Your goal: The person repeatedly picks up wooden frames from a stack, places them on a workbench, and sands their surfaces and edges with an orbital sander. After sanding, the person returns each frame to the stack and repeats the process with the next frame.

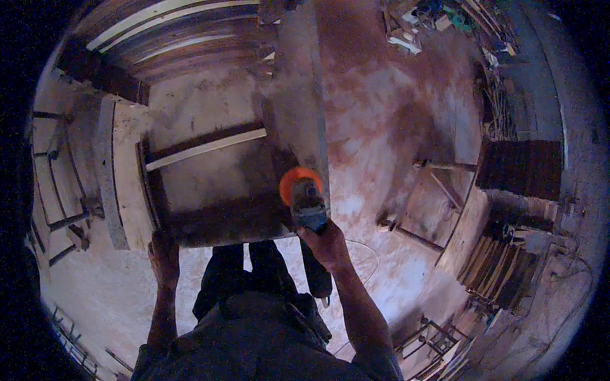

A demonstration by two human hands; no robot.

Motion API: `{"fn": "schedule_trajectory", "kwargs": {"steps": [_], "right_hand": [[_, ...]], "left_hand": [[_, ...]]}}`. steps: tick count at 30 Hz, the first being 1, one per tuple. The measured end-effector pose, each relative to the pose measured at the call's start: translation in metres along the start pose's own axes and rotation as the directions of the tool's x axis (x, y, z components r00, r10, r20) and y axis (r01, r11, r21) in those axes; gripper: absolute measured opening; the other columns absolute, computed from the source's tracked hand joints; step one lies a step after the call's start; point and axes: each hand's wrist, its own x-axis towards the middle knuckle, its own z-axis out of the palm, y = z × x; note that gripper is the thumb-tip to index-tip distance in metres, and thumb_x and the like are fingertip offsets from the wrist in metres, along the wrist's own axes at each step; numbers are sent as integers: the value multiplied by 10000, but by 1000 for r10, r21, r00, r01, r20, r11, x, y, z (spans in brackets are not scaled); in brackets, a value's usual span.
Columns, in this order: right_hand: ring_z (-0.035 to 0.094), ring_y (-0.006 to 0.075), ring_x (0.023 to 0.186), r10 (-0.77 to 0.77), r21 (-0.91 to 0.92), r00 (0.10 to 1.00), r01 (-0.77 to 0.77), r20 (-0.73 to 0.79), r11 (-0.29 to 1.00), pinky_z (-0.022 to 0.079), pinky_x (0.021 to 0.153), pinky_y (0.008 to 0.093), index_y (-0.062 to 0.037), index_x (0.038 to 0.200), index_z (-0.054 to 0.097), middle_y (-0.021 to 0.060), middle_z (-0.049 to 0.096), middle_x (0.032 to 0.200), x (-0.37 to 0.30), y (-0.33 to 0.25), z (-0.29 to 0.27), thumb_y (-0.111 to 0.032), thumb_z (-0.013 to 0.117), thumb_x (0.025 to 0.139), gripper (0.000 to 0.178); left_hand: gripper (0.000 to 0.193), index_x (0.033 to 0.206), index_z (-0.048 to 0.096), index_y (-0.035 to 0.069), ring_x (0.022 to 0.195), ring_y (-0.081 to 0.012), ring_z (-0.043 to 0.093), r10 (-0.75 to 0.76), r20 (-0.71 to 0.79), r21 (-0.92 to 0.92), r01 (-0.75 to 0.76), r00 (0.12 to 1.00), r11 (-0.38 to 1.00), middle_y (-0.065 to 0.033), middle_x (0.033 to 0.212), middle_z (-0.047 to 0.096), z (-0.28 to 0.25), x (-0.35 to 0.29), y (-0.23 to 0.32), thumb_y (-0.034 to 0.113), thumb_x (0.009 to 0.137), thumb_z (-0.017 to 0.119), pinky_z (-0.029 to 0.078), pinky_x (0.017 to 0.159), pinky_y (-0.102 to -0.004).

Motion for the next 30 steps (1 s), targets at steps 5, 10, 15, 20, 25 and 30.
{"fn": "schedule_trajectory", "kwargs": {"steps": [5, 10, 15, 20, 25, 30], "right_hand": [[617, 156, 886, 31, 62, 997, -35, 64, 997, 493, 790, 328, 5, 1113, 642, 86, 692, 979, 47, -60, 20, -392, 734, 818, 503], [614, 140, 728, -42, -19, 998, 42, 44, 999, 510, 650, 322, 4, 1064, 645, 53, 658, 863, 85, -78, 34, -378, 711, 833, 451], [637, 157, 689, -56, -112, 998, 55, -8, 992, 512, 623, 326, -9, 1044, 649, 49, 661, 824, 102, -80, 27, -389, 697, 851, 428], [616, 130, 774, 16, 63, 993, -9, -114, 998, 493, 669, 307, -48, 1095, 651, 25, 663, 930, 95, -84, 31, -389, 708, 861, 418], [640, 169, 812, 58, -36, 997, -56, 59, 998, 502, 712, 326, -26, 1125, 652, 47, 684, 967, 88, -95, 61, -411, 723, 830, 490], [692, 270, 852, -75, -392, 977, 150, 201, 907, 523, 755, 382, -29, 1081, 674, 139, 714, 923, 76, -109, 132, -457, 727, 788, 521]], "left_hand": [[529, 1369, 423, 59, 1080, -455, 534, 19, -82, -67, -25, 996, 997, -239, 1174, 532, 13, -6, -24, 206, 906, 632, 457, 870, -542], [540, 1368, 422, 45, 1070, -445, 553, -12, -24, -110, 9, 1000, 994, -235, 1180, 533, 9, -4, -17, 209, 903, 643, 481, 855, -521], [557, 1362, 428, 42, 1063, -432, 562, -24, -33, -74, 22, 999, 997, -220, 1174, 539, 11, -6, -20, 186, 883, 673, 493, 867, -493], [520, 1319, 459, 37, 1054, -420, 563, 63, -47, -178, -70, 997, 982, -212, 1165, 546, 6, -8, -23, 157, 866, 684, 493, 856, -486], [426, 1257, 513, 33, 988, -359, 597, -94, -21, -415, 77, 995, 907, -185, 1134, 563, -3, -15, -14, 132, 866, 648, 503, 832, -452], [414, 1280, 559, 15, 904, -244, 634, -322, 155, -649, 342, 934, 680, -161, 1063, 644, 12, -34, -43, 169, 901, 618, 505, 793, -371]]}}
